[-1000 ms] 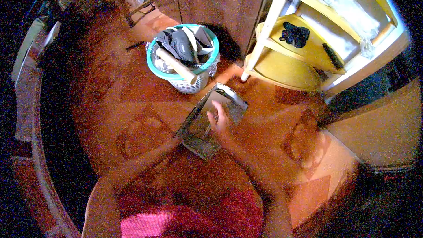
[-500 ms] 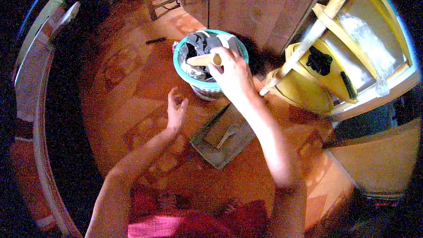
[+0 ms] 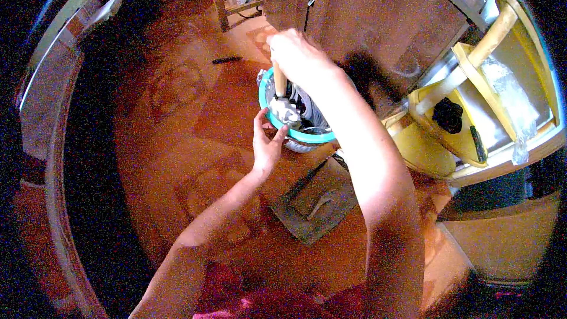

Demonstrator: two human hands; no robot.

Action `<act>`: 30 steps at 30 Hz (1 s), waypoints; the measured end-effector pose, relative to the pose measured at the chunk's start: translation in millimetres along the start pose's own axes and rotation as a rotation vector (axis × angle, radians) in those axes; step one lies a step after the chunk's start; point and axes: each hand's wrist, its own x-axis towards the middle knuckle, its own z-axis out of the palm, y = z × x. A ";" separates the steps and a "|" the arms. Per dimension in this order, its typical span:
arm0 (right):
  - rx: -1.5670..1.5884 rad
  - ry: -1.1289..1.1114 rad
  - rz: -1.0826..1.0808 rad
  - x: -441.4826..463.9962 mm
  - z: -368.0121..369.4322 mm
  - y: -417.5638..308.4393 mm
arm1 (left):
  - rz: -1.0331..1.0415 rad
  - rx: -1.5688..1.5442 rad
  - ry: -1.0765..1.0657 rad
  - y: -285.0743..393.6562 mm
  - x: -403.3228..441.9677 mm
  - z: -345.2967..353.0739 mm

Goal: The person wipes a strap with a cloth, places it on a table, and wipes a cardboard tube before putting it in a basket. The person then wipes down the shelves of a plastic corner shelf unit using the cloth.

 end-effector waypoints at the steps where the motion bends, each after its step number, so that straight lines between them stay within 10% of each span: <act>1: -0.025 0.024 -0.018 0.0 -2.5 -1.2 | 0.035 0.023 -0.003 -2.7 0.6 -0.6; 8: -0.113 -0.007 -0.123 -18.5 -9.7 -8.5 | 0.403 0.989 -0.125 23.9 2.7 -17.5; 30: 0.108 -0.121 -0.063 -96.2 -74.5 -24.8 | 0.207 0.918 -0.044 43.7 30.9 -7.2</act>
